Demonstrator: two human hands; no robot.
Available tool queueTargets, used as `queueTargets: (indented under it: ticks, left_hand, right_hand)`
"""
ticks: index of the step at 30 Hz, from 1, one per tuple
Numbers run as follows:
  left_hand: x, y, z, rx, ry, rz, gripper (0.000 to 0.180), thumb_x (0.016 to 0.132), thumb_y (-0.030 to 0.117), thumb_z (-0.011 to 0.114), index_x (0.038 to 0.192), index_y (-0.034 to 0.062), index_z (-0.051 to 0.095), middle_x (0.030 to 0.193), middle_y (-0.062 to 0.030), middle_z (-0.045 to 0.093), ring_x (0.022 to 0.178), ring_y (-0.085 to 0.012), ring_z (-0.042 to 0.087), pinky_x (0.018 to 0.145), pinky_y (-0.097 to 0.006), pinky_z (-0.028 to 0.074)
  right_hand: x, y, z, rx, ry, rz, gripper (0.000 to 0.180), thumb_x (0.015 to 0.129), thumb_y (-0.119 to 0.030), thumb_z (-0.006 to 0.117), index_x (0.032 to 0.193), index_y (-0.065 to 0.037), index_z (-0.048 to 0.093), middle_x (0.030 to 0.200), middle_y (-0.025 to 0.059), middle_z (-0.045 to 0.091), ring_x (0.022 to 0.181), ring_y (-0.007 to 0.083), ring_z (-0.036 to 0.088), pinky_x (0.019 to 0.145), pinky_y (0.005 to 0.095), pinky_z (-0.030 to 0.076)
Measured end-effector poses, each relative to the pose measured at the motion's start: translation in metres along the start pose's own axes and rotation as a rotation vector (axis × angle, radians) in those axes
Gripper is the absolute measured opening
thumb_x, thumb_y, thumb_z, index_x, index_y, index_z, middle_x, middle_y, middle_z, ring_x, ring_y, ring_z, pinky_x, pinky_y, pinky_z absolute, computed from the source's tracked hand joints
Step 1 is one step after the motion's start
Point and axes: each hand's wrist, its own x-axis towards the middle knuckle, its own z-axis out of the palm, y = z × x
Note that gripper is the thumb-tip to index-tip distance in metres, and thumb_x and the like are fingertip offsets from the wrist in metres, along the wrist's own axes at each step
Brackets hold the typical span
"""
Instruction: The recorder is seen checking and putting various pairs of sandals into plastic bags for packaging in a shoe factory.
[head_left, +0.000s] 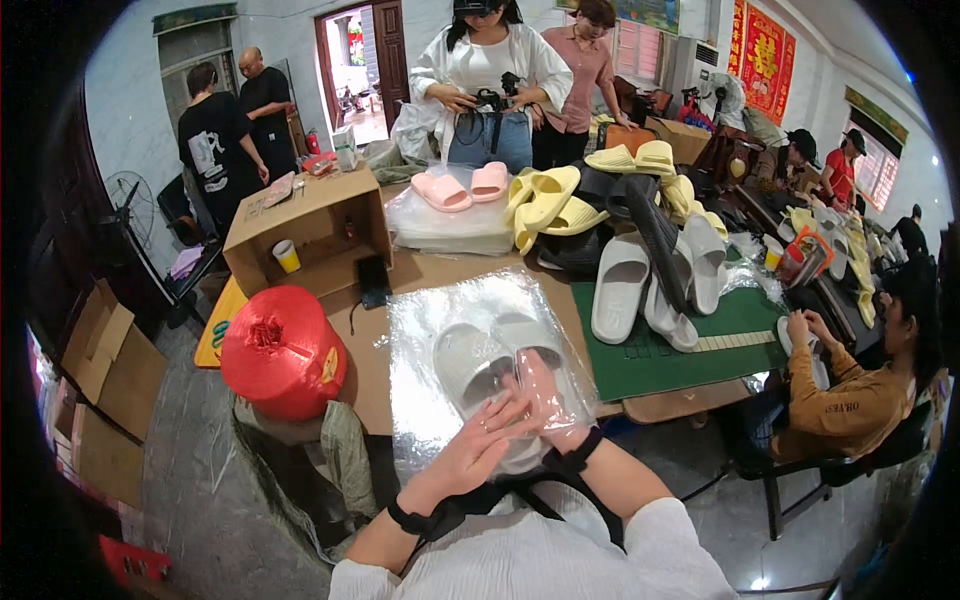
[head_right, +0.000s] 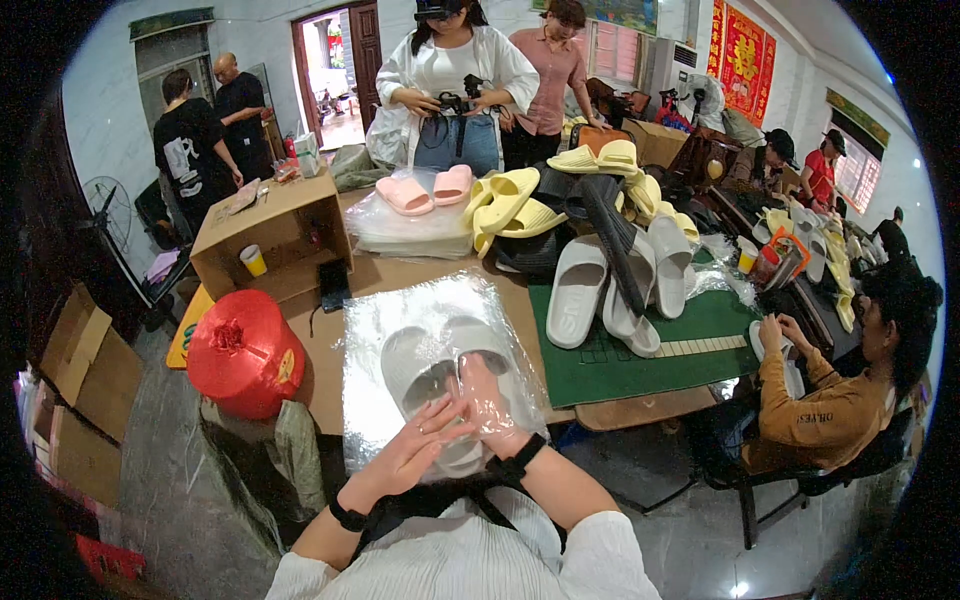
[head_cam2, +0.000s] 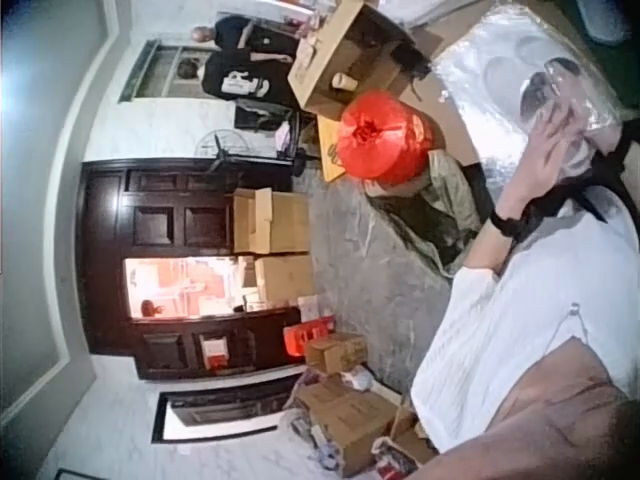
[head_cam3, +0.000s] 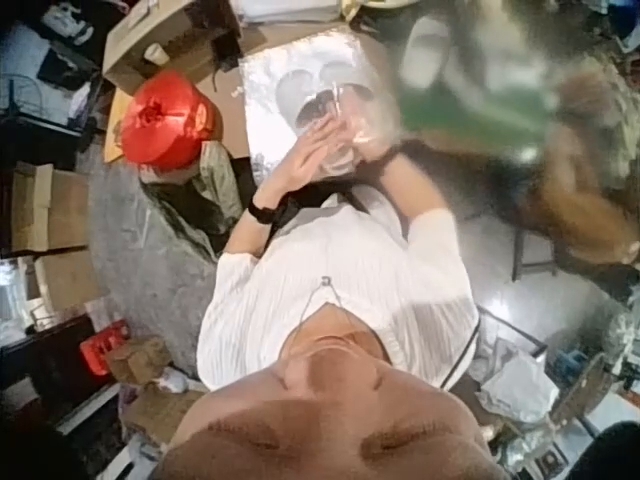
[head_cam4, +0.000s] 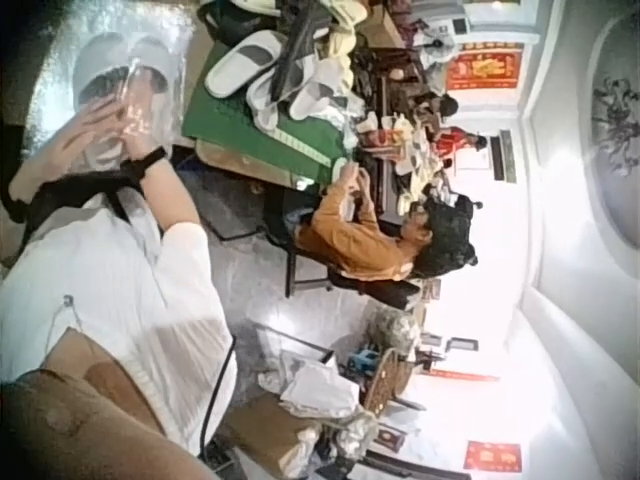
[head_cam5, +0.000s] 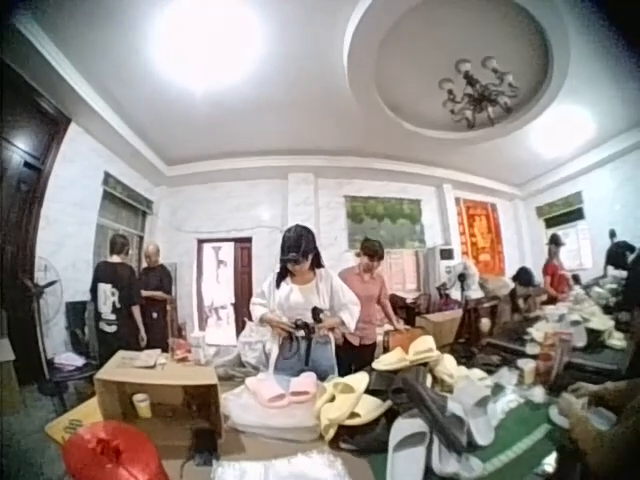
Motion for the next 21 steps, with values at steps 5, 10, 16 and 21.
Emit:
queueTargets:
  ticks: [5, 10, 16, 21]
  left_hand:
    - [-0.006, 0.006, -0.007, -0.137, -0.001, -0.036, 0.046, 0.101, 0.02, 0.036, 0.14, 0.0067, 0.056, 0.158, -0.0137, 0.036, 0.151, -0.0352, 0.019, 0.122, -0.046, 0.011]
    - [-0.012, 0.011, -0.01, -0.172, -0.057, 0.053, 0.043, 0.1, 0.016, 0.04, 0.137, 0.0096, 0.06, 0.157, -0.0128, 0.038, 0.15, -0.0349, 0.023, 0.121, -0.046, 0.016]
    - [-0.03, 0.003, -0.021, -0.173, 0.071, -0.053, 0.051, 0.101, 0.036, 0.042, 0.135, 0.0019, 0.06, 0.152, -0.018, 0.044, 0.145, -0.0349, 0.033, 0.119, -0.045, 0.02]
    - [-0.06, -0.03, -0.02, -0.004, 0.529, -0.493, 0.042, 0.091, 0.017, 0.068, 0.129, 0.0001, 0.061, 0.127, -0.0155, 0.061, 0.112, -0.0238, 0.061, 0.093, -0.036, 0.049]
  right_hand:
    - [0.029, -0.007, 0.042, -0.422, -0.128, 0.133, 0.021, 0.088, -0.012, 0.062, 0.097, 0.002, 0.049, 0.097, 0.0257, 0.052, 0.093, 0.0486, 0.053, 0.077, 0.0525, 0.044]
    - [0.044, -0.009, 0.043, -0.379, -0.079, -0.063, 0.02, 0.09, -0.01, 0.058, 0.104, 0.001, 0.047, 0.098, 0.0271, 0.051, 0.093, 0.0484, 0.053, 0.074, 0.0535, 0.044]
    - [0.019, -0.001, 0.046, -0.373, 0.073, -0.083, 0.041, 0.088, -0.011, 0.066, 0.124, 0.0, 0.05, 0.107, 0.0278, 0.053, 0.099, 0.0483, 0.053, 0.086, 0.0522, 0.045]
    - [-0.057, -0.052, -0.008, -0.368, -0.093, -0.243, 0.057, 0.082, -0.009, 0.072, 0.133, -0.003, 0.05, 0.126, 0.0212, 0.052, 0.115, 0.0406, 0.052, 0.094, 0.0487, 0.047]
